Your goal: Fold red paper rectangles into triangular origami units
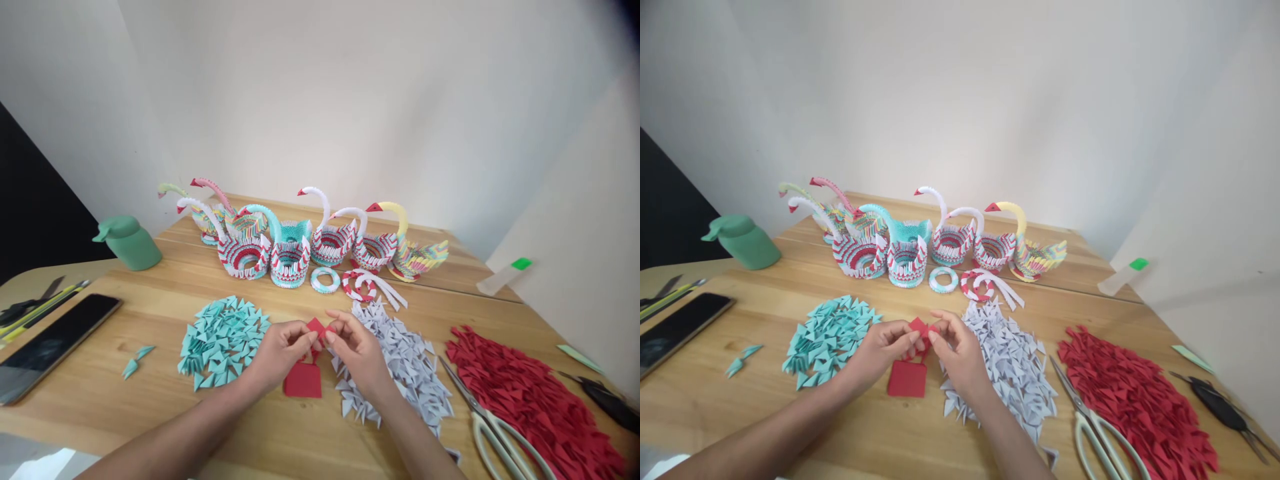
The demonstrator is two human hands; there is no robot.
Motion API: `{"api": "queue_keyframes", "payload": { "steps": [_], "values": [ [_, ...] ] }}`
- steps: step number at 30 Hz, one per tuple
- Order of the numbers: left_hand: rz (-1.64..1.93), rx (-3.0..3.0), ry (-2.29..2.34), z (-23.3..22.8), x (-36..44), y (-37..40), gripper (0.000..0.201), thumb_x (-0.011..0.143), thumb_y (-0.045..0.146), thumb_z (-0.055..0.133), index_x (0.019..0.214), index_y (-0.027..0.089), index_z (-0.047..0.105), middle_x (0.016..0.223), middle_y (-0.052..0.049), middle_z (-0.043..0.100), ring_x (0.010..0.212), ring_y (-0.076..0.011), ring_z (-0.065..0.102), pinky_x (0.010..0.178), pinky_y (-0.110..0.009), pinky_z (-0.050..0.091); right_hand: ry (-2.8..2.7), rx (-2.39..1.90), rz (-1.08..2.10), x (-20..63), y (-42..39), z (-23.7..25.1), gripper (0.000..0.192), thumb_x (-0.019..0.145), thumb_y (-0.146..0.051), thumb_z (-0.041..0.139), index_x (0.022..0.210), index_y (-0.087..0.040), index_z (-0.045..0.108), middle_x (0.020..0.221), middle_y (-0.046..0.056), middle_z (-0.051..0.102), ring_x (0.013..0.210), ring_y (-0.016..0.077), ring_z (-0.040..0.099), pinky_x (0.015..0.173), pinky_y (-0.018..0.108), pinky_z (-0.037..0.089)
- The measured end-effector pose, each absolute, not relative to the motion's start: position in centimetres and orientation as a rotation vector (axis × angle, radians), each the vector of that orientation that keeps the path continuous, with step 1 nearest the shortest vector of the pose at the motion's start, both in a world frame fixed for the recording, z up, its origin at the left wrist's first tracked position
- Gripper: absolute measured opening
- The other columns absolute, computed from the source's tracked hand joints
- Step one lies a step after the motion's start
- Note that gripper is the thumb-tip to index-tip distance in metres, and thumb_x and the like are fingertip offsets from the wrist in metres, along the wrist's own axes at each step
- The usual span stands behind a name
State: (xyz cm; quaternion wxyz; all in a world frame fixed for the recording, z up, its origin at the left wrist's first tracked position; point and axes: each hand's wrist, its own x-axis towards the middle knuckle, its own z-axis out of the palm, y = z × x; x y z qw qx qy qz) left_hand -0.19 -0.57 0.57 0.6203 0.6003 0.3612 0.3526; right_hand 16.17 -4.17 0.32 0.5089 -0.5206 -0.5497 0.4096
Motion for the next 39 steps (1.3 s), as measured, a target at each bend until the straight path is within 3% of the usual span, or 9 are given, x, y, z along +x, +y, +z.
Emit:
{"api": "queue_keyframes", "payload": {
  "steps": [10,17,22,32,36,39],
  "values": [
    [0.816,1.301,0.776,0.3,-0.3,-0.1,0.027,0.072,0.038,0.066,0.068,0.012,0.058,0.057,0.002,0.054,0.052,-0.0085,0.045,0.053,-0.021,0.037,-1.38,-1.288,1.132,15.8,-4.4,0.8,0.036,0.081,-0.03,0.06,0.115,-0.019,0.059,0.083,0.001,0.062,0.076,0.0159,0.058,0.071,0.028,0.046],
    [0.726,1.241,0.8,0.6,-0.4,0.0,0.029,0.068,0.04,0.069,0.07,0.014,0.055,0.059,-0.002,0.064,0.054,-0.0125,0.059,0.056,-0.024,0.046,-1.452,-1.37,0.987,16.5,-4.2,1.1,0.018,0.082,-0.034,0.059,0.08,-0.017,0.066,0.07,0.0,0.059,0.064,0.0137,0.051,0.062,0.025,0.041],
    [0.736,1.193,0.85,0.8,-0.6,0.3,0.036,0.067,0.046,0.069,0.073,0.012,0.059,0.055,-0.004,0.066,0.049,-0.0141,0.061,0.053,-0.024,0.048,-1.412,-1.382,0.977,16.4,-4.3,1.0,0.019,0.081,-0.035,0.059,0.081,-0.017,0.064,0.07,0.0,0.058,0.065,0.014,0.051,0.061,0.024,0.041],
    [0.75,1.231,0.88,0.8,-0.6,0.2,0.029,0.069,0.04,0.067,0.068,0.012,0.062,0.054,-0.004,0.066,0.047,-0.0126,0.059,0.051,-0.024,0.048,-1.45,-1.359,0.88,16.4,-4.2,0.5,0.016,0.083,-0.031,0.06,0.088,-0.018,0.066,0.079,0.003,0.065,0.071,0.0161,0.058,0.065,0.026,0.046],
    [0.782,1.225,0.883,1.1,-0.6,0.1,0.025,0.068,0.036,0.067,0.066,0.012,0.061,0.052,-0.002,0.064,0.045,-0.0116,0.057,0.05,-0.023,0.047,-1.586,-1.303,0.644,16.3,-4.4,0.6,0.008,0.084,-0.022,0.059,0.083,-0.019,0.067,0.073,0.002,0.064,0.066,0.0152,0.058,0.062,0.026,0.046],
    [0.77,1.153,0.852,1.3,-0.7,0.0,0.025,0.067,0.036,0.068,0.064,0.012,0.061,0.051,-0.003,0.063,0.044,-0.0117,0.058,0.048,-0.022,0.045,-1.787,-1.14,0.323,16.5,-4.3,0.8,0.014,0.086,-0.014,0.057,0.088,-0.022,0.068,0.076,0.004,0.064,0.071,0.0166,0.059,0.065,0.029,0.047]
  ]
}}
